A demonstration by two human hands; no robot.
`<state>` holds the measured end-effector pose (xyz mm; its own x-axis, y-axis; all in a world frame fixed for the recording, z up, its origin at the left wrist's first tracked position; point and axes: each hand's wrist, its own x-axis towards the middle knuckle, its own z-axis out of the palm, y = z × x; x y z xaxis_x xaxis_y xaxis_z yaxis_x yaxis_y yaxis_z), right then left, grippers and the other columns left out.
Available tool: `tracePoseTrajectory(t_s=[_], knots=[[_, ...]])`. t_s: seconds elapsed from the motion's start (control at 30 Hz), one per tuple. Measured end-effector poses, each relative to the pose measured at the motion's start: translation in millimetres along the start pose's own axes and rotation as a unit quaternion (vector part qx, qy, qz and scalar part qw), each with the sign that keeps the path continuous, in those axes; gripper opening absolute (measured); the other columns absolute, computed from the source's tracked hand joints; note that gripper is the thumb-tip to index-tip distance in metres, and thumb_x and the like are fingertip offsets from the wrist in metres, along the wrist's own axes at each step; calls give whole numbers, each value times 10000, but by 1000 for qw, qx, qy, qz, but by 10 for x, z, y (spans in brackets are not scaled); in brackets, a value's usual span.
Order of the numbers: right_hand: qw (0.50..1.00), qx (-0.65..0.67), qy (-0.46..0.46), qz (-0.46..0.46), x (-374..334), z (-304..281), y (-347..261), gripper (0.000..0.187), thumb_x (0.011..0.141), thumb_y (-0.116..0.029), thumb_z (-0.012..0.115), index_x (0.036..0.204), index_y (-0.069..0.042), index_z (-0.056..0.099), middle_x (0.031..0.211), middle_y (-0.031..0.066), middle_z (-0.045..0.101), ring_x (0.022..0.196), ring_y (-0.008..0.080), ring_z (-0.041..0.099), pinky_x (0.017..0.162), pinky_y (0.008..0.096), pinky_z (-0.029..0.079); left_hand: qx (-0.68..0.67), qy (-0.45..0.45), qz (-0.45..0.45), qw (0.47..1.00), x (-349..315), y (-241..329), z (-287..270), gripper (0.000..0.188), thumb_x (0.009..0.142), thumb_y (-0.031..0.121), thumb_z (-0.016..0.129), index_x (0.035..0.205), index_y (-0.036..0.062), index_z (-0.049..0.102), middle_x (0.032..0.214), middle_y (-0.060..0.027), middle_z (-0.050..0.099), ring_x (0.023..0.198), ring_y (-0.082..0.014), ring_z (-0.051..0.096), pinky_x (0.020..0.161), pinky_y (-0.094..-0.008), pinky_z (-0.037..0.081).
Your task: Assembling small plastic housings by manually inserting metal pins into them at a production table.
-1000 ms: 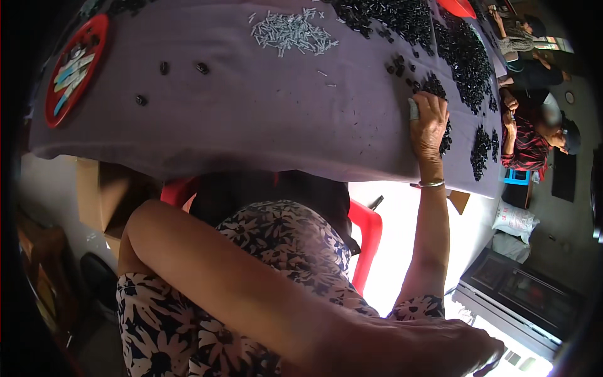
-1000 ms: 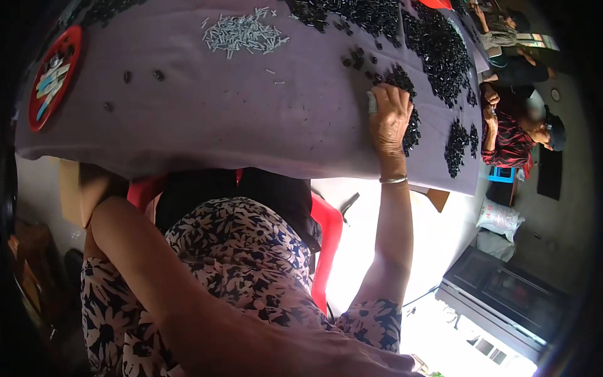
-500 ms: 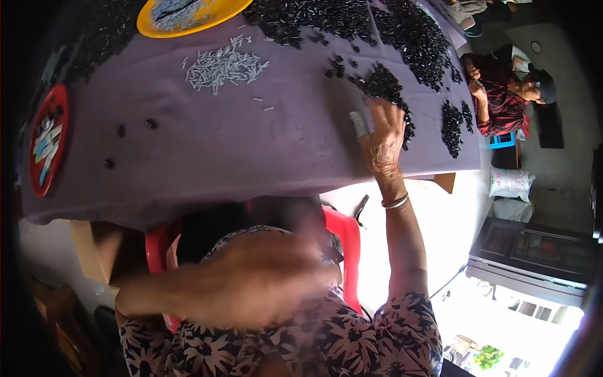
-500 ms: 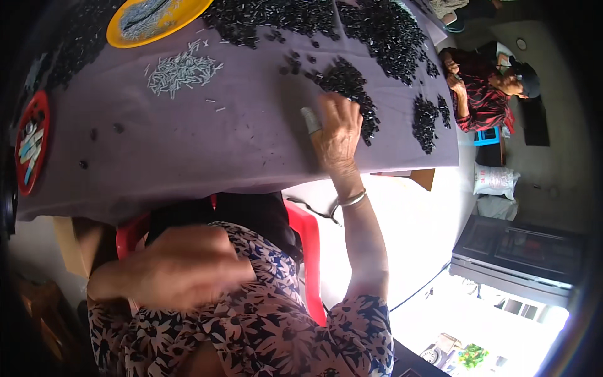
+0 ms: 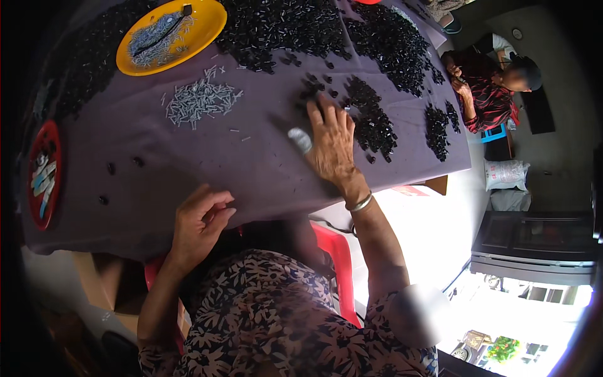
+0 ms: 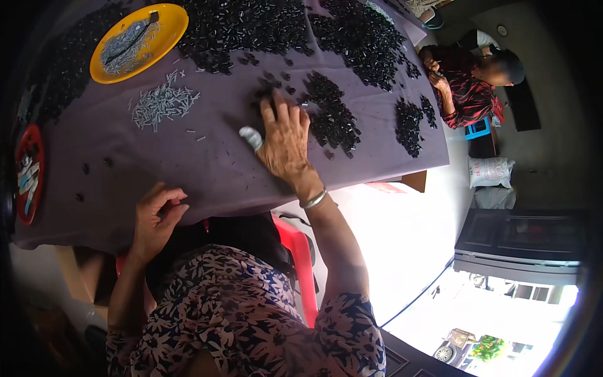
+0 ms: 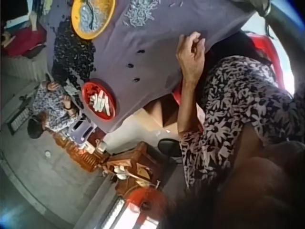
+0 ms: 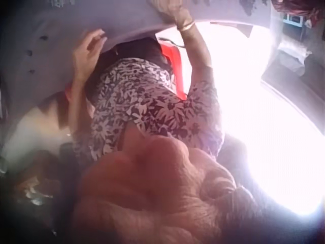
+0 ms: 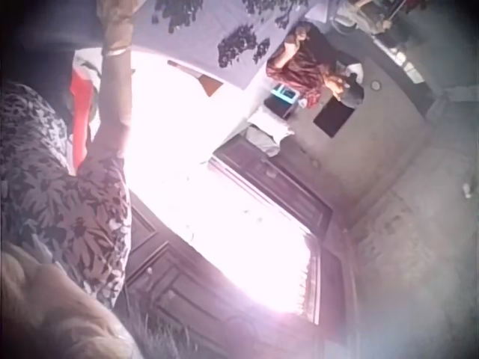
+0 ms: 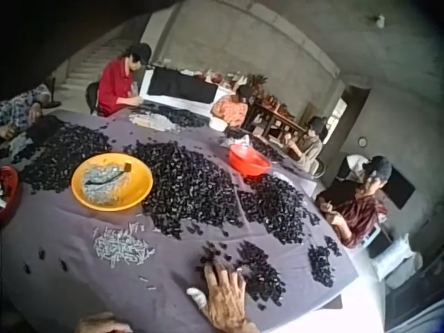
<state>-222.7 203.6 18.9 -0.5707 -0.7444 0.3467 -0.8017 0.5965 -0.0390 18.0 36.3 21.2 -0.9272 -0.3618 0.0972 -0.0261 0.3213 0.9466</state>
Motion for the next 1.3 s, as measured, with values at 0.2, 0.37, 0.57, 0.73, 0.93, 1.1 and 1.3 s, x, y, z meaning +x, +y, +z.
tracePoseTrajectory(t_s=[0.2, 0.37, 0.57, 0.73, 0.93, 1.1, 1.3], knots=[[994, -73, 27, 81, -7, -127, 462, 665, 929, -518, 546, 1347, -7, 463, 1387, 183, 454, 1148, 376, 469, 957, 510, 385, 3, 37, 29, 999, 20, -32, 26, 177, 787, -56, 683, 948, 9, 652, 771, -22, 513, 682, -95, 495, 595, -230, 394], [991, -75, -11, 109, 212, 81, 797, 710, 929, -569, 511, 1354, -2, 461, 1349, 203, 481, 1171, 390, 468, 966, 528, 385, -5, 46, 23, 999, 73, -44, 63, 167, 789, -57, 683, 941, 5, 652, 767, -28, 510, 660, -109, 484, 585, -247, 387], [999, -6, -7, 40, 118, 13, 204, 768, 866, -660, 526, 1335, -52, 513, 1407, 216, 415, 1175, 380, 445, 1003, 544, 342, 9, 51, 41, 998, 44, -38, 47, 161, 787, -51, 689, 932, 5, 649, 773, -34, 513, 648, -118, 487, 581, -249, 390], [999, 39, -27, -2, -51, -149, 84, 793, 872, -656, 511, 1328, -8, 488, 1404, 202, 404, 1214, 365, 417, 1034, 530, 312, 9, 61, 50, 997, 30, -46, 59, 172, 783, -51, 687, 941, 4, 648, 777, -32, 518, 663, -116, 504, 580, -240, 394], [998, 19, -57, 8, -398, -198, -106, 808, 839, -573, 605, 1375, 7, 437, 1463, 166, 357, 1289, 335, 388, 1088, 533, 268, 26, 13, 26, 999, 46, 13, 15, 201, 771, -57, 698, 955, 5, 647, 788, -47, 538, 661, -121, 516, 573, -250, 404], [999, 41, -33, -5, -532, -269, -235, 812, 833, -563, 616, 1371, 19, 437, 1464, 191, 356, 1273, 352, 403, 1081, 532, 276, 35, -42, 78, 995, 97, 276, -8, 246, 747, -59, 724, 973, 13, 657, 797, -61, 566, 647, -148, 540, 540, -260, 414], [998, 2, -62, 16, -457, -156, -82, 832, 884, -641, 511, 1344, 52, 469, 1454, 220, 373, 1194, 382, 438, 1027, 494, 333, -83, -178, 312, 930, 340, 1049, -42, 380, 729, 1, 726, 1105, 23, 681, 810, -65, 647, 645, -163, 613, 505, -280, 481]])
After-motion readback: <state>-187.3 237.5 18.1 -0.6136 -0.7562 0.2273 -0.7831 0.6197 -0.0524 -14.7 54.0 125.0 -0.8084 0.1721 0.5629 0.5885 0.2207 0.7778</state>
